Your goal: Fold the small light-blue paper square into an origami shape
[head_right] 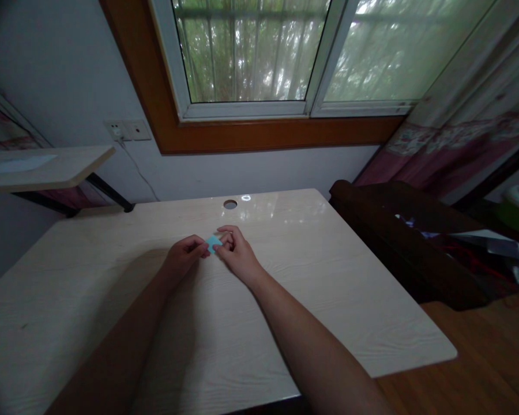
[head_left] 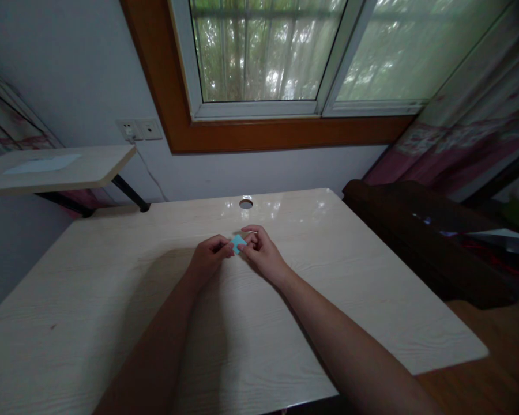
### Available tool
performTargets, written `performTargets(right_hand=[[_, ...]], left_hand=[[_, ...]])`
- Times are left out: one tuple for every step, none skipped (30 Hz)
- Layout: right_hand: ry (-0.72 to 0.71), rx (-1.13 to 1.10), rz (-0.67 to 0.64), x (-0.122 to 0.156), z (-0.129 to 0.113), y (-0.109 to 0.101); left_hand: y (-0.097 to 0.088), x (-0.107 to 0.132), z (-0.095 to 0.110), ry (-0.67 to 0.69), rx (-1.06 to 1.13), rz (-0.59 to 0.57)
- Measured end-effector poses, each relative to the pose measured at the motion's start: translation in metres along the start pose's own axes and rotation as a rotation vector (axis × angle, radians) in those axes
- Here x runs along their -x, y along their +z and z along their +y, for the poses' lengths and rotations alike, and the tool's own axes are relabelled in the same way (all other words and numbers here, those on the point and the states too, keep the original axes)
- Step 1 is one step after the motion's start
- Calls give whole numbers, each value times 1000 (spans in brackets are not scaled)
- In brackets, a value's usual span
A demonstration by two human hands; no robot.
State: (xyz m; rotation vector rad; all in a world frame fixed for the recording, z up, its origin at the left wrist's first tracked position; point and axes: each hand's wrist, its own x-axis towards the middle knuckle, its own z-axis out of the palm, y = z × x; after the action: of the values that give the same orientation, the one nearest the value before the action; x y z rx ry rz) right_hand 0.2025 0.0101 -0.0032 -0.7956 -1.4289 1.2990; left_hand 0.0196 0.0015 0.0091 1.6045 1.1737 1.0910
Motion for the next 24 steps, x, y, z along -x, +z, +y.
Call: performTargets(right_hand=[[-1, -2, -2, 0, 0, 0], [-2, -4, -3, 0, 1, 0], [-2, -5, -4, 0, 1, -1], [-3, -5, -4, 0, 1, -1], [-4, -5, -3, 1, 2, -1], [-5, -4, -3, 1, 2, -1], [-8, -3, -2, 1, 2, -1], [-11, -3, -2, 1, 2, -1], [-15, -3, -3, 1, 2, -1], [-18, -5, -4, 1, 2, -1], [-21, -7, -3, 1, 3, -1], [-23, -11, -1, 1, 3, -1], [-24, -13, 1, 1, 3, -1], [-26, -14, 3, 1, 3, -1], [-28, -11, 4, 1, 3, -1], [-29, -5, 5, 1, 3, -1], [-30, 2, 5, 1, 3, -1], [-29, 8, 6, 1, 2, -1], [-28, 9, 8, 1, 2, -1], [-26, 7, 11, 0, 2, 0], [-24, 0, 13, 0, 2, 0], [-23, -8, 15, 0, 2, 0], [-23, -14, 16, 0, 1, 0], [-23, -16, 19, 0, 1, 0]], left_hand=[[0, 0, 0, 2, 3, 2], [0, 0, 0, 5, 7, 4], [0, 1, 0, 6, 9, 5], [0, 1, 0, 5, 10, 4], [0, 1, 1, 4, 12, 3], [0, 1, 1, 2, 15, 3], [0, 1, 2, 0, 18, 3], [0, 1, 2, -2, 20, 3], [0, 1, 3, -2, 24, 4], [0, 1, 4, -2, 27, 5], [0, 2, 4, -2, 25, 2], [0, 2, 5, -2, 21, -1], [0, 2, 5, 0, 16, -4], [0, 2, 6, 3, 11, -8], [0, 2, 6, 4, 7, -10], [0, 2, 6, 4, 7, -11], [0, 2, 6, 2, 11, -11], [0, 2, 5, 0, 15, -10], [0, 2, 5, -1, 16, -9], [0, 2, 5, -1, 16, -8], [0, 2, 5, 2, 12, -9], [0, 3, 4, 6, 8, -10], [0, 3, 4, 11, 4, -12], [0, 3, 4, 14, 3, -12]])
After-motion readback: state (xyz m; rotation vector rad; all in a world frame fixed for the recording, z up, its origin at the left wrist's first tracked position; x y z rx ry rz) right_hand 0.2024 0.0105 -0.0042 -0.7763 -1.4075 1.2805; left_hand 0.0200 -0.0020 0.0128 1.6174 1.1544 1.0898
